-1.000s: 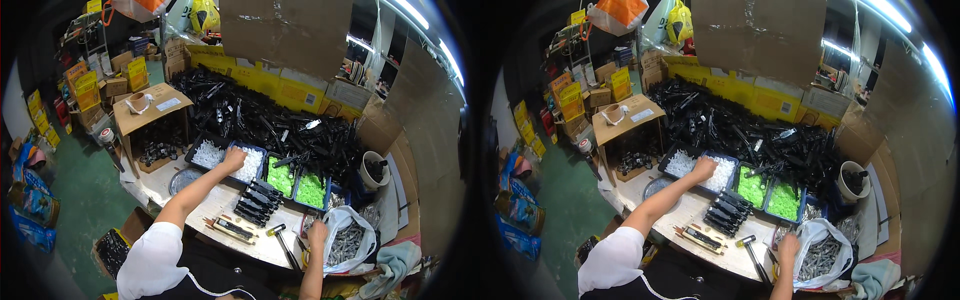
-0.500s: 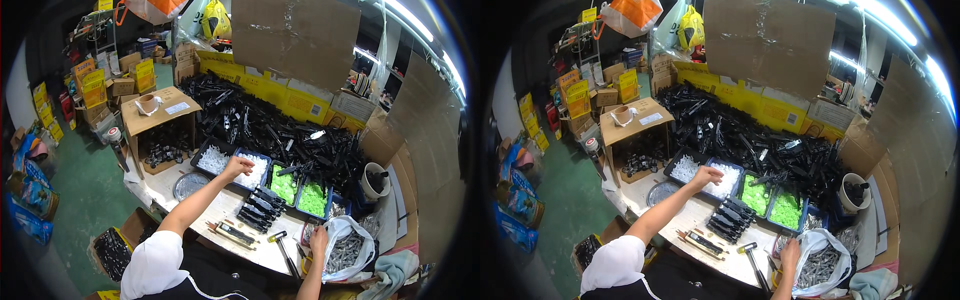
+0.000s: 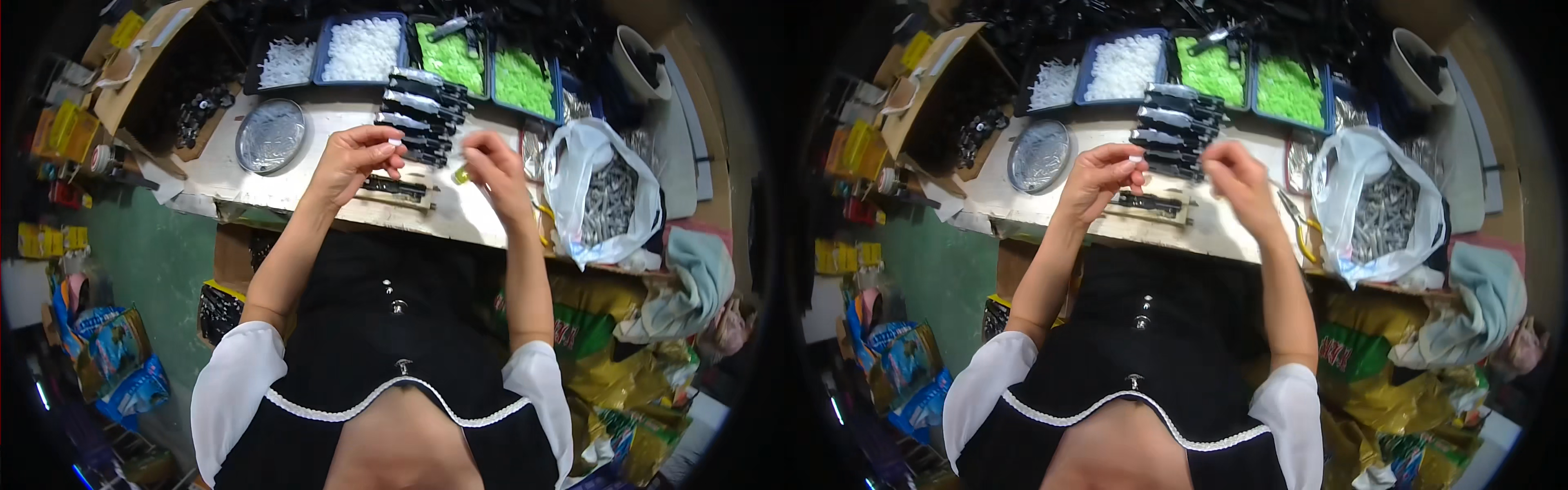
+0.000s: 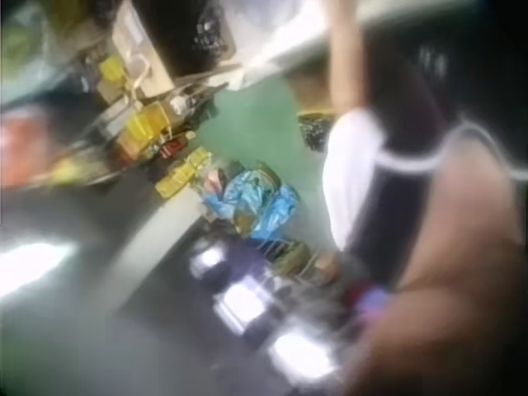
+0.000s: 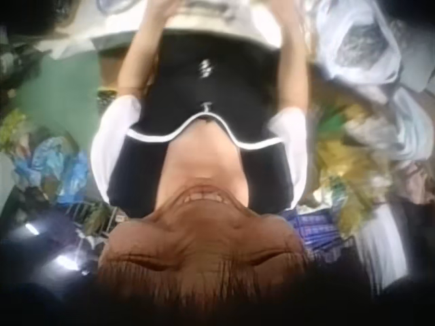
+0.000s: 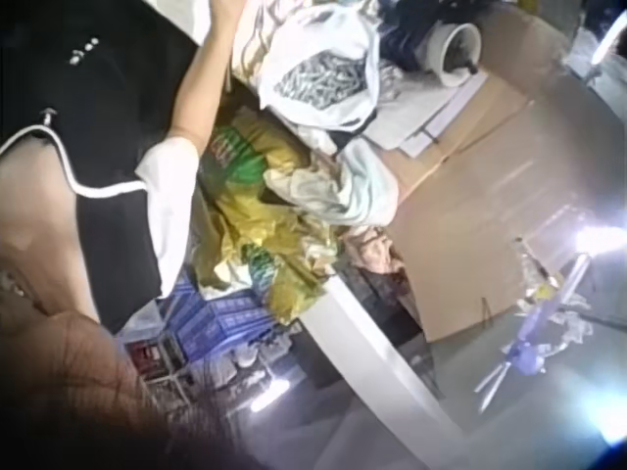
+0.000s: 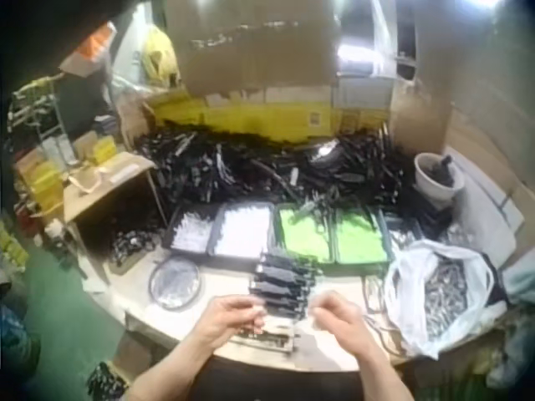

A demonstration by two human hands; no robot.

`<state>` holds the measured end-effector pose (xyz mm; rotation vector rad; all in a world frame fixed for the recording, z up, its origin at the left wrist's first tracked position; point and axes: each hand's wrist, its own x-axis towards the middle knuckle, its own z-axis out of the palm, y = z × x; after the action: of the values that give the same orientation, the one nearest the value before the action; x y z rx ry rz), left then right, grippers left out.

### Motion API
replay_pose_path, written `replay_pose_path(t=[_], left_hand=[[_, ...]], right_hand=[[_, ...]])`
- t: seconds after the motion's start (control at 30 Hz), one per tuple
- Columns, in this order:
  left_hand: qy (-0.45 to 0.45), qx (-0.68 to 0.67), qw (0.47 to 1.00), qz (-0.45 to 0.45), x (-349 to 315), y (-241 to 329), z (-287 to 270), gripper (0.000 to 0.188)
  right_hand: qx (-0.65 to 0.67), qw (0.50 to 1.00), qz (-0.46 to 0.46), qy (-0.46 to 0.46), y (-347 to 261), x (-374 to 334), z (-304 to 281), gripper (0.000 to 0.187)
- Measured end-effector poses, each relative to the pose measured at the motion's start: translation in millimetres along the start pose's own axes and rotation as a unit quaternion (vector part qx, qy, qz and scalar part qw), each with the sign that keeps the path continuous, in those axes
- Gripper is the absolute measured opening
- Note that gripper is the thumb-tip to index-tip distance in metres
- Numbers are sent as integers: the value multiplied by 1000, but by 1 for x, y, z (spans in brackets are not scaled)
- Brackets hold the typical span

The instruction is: The person assembles components by hand, inserting small green and white parts into black plastic housings and using a small yellow-headed hammer to tap them into place.

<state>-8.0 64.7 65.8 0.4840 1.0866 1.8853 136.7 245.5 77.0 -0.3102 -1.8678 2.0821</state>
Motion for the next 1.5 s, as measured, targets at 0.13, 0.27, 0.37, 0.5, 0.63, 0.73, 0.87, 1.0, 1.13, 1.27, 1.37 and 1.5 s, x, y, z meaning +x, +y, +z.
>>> replay_pose_path(t=[0.13, 0.27, 0.37, 0.5, 0.63, 0.73, 0.87, 1.0, 1.13, 1.27, 1.37, 1.5], left_hand=[[0, 44, 999, -15, -20, -14, 15, 26], [-4, 48, 999, -1, -33, -19, 16, 27], [-6, 61, 998, 3, -37, -18, 15, 30], [4, 57, 998, 5, -37, -17, 14, 32], [6, 66, 998, 10, -36, -18, 11, 33], [10, 74, 997, 20, -36, -19, 7, 32], [18, 68, 997, 36, -39, -23, 6, 28], [37, 32, 998, 31, -43, -29, 4, 22], [39, 4, 998, 41, -47, -34, 4, 20], [46, 34, 997, 50, -45, -36, 2, 20], [65, 126, 990, 23, -41, -27, 1, 22], [99, 245, 963, 44, -39, -26, -20, 22]], right_hand=[[32, 998, 17, -57, 8, -4, 36, 7], [35, 996, 11, -76, 12, -10, 49, 7], [22, 996, 11, -82, 12, -12, 51, 6], [-74, 994, -18, -77, 13, -8, 52, 7], [-236, 961, -118, -82, 3, -7, 55, 8], [-278, 943, -155, -93, 7, -3, 62, 8], [-225, 961, -147, -64, 14, -5, 57, 7], [-263, 947, -185, -23, 20, -16, 64, 7], [-274, 932, -237, -10, 26, -16, 71, 9], [-288, 912, -291, -3, 32, -10, 72, 8], [-323, 911, -256, -19, 31, -5, 67, 7], [-389, 889, -242, -20, 47, -4, 60, 8]])
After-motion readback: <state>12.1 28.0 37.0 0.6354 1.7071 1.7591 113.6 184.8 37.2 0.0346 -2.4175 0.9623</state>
